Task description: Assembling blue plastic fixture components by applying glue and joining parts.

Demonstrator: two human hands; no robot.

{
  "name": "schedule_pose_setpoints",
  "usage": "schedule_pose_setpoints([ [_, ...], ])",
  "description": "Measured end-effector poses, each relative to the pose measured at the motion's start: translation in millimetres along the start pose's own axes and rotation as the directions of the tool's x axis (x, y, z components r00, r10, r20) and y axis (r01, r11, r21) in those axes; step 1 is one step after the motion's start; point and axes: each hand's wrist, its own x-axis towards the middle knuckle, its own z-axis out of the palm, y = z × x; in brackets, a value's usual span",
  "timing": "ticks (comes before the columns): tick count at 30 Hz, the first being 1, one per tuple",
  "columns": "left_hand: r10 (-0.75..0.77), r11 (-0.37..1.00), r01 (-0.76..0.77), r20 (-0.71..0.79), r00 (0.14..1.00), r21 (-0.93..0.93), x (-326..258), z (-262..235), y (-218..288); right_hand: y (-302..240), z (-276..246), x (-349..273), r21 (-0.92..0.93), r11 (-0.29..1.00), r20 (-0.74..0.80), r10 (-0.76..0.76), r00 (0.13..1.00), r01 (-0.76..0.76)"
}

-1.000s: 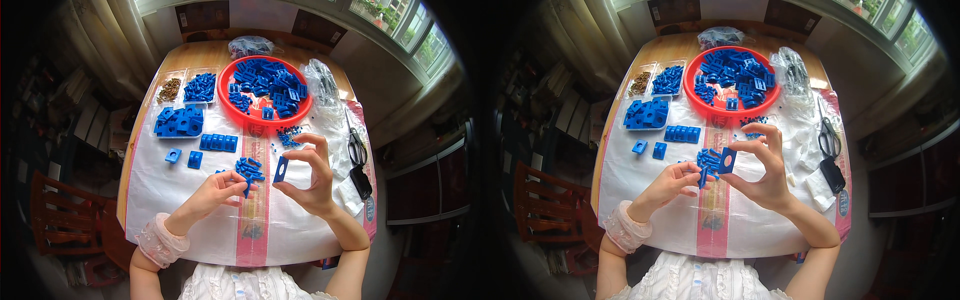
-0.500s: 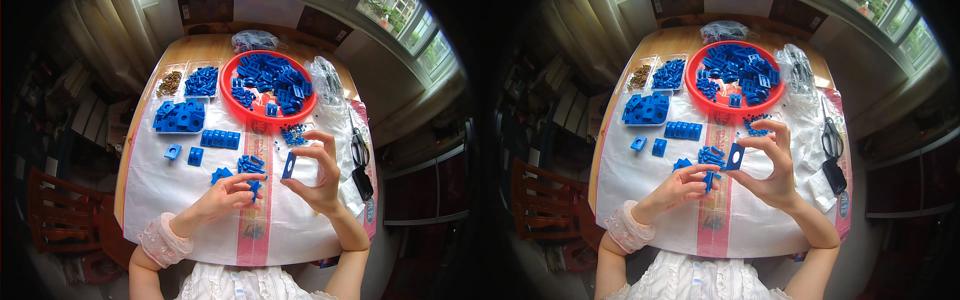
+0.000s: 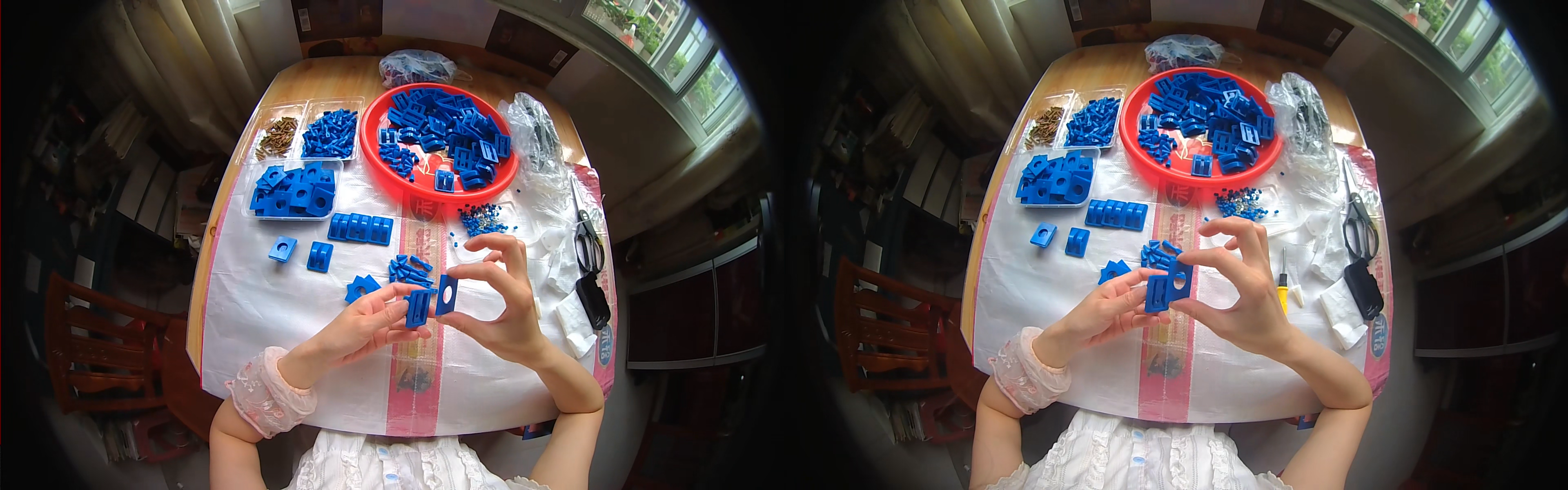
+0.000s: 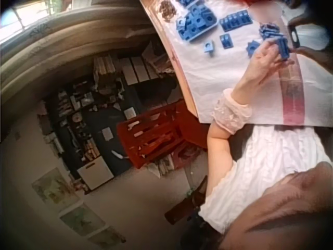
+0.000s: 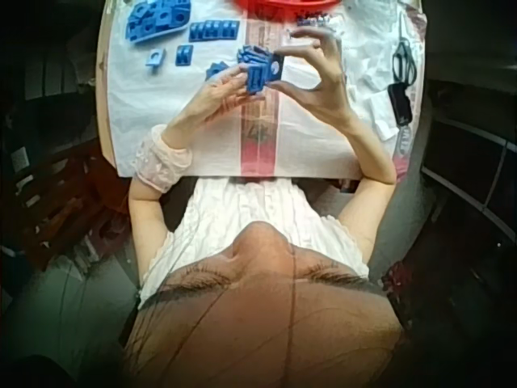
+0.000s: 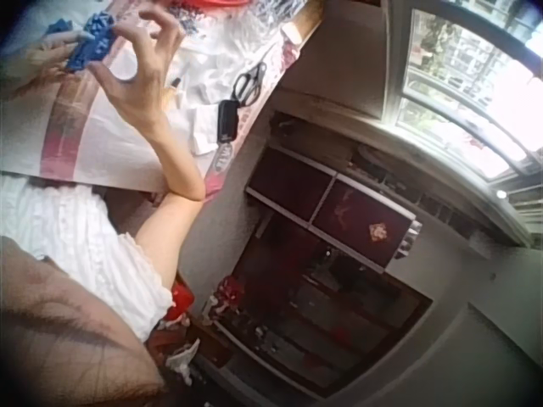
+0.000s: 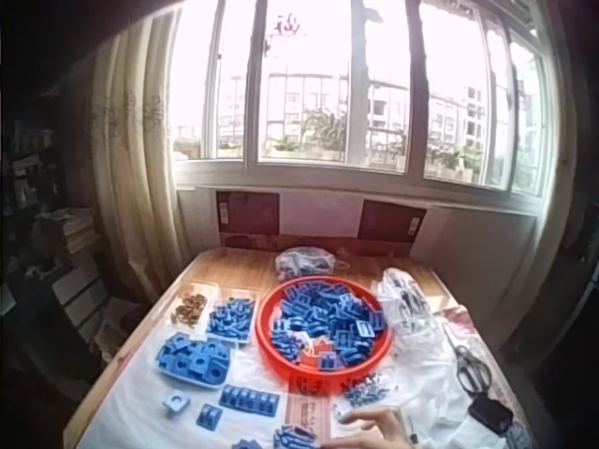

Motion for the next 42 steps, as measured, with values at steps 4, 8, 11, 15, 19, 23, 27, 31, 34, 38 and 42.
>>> schedule_pose_setpoints([
  [4, -0.014, 0.987, 0.026, 0.081, 0.997, -0.156, 0.4, -6.2, -2.0, -7.3, 3.7, -0.9, -0.035, 0.999, 0.026, -0.036, 0.999, 0.037],
  [8, -0.011, 0.982, 0.022, 0.057, 0.998, -0.185, 0.1, -3.3, -5.7, -9.2, 6.7, -4.0, -0.096, 0.993, 0.034, -0.069, 0.997, 0.072],
  [11, 0.001, 0.982, 0.007, 0.044, 0.999, -0.187, 3.9, -7.2, -14.4, -10.5, 10.2, -5.3, -0.124, 0.989, 0.055, -0.074, 0.996, 0.081],
  [15, -0.024, 0.978, 0.034, 0.050, 0.998, -0.205, 4.9, -6.1, -16.8, -11.5, 12.9, -5.7, -0.148, 0.985, 0.087, -0.076, 0.993, 0.088],
  [19, -0.062, 0.970, 0.069, 0.037, 0.997, -0.231, 5.3, 1.2, -13.9, -8.8, 14.9, -7.7, -0.176, 0.980, 0.118, -0.070, 0.991, 0.090],
  [23, -0.054, 0.974, 0.070, 0.080, 0.995, -0.215, 4.8, -0.5, -15.8, -8.4, 16.3, -7.4, -0.199, 0.975, 0.168, -0.069, 0.983, 0.102],
  [27, -0.068, 0.973, 0.081, 0.066, 0.996, -0.218, 4.7, -2.4, -17.2, -9.9, 15.9, -7.8, -0.223, 0.969, 0.186, -0.061, 0.981, 0.102],
  [31, -0.077, 0.969, 0.089, 0.060, 0.995, -0.232, 4.4, -5.2, -21.3, -10.7, 17.4, -7.6, -0.218, 0.971, 0.203, -0.054, 0.978, 0.099],
  [34, -0.085, 0.964, 0.097, 0.056, 0.995, -0.249, 4.4, -7.7, -21.8, -9.6, 18.2, -6.9, -0.225, 0.969, 0.210, -0.057, 0.976, 0.105],
  [38, -0.093, 0.962, 0.104, 0.054, 0.994, -0.251, 4.5, -9.0, -22.7, -9.3, 18.3, -6.5, -0.218, 0.971, 0.212, -0.054, 0.976, 0.101],
  [42, -0.090, 0.962, 0.102, 0.057, 0.994, -0.253, 4.9, -7.7, -22.6, -10.4, 17.7, -7.0, -0.224, 0.968, 0.216, -0.062, 0.974, 0.111],
])
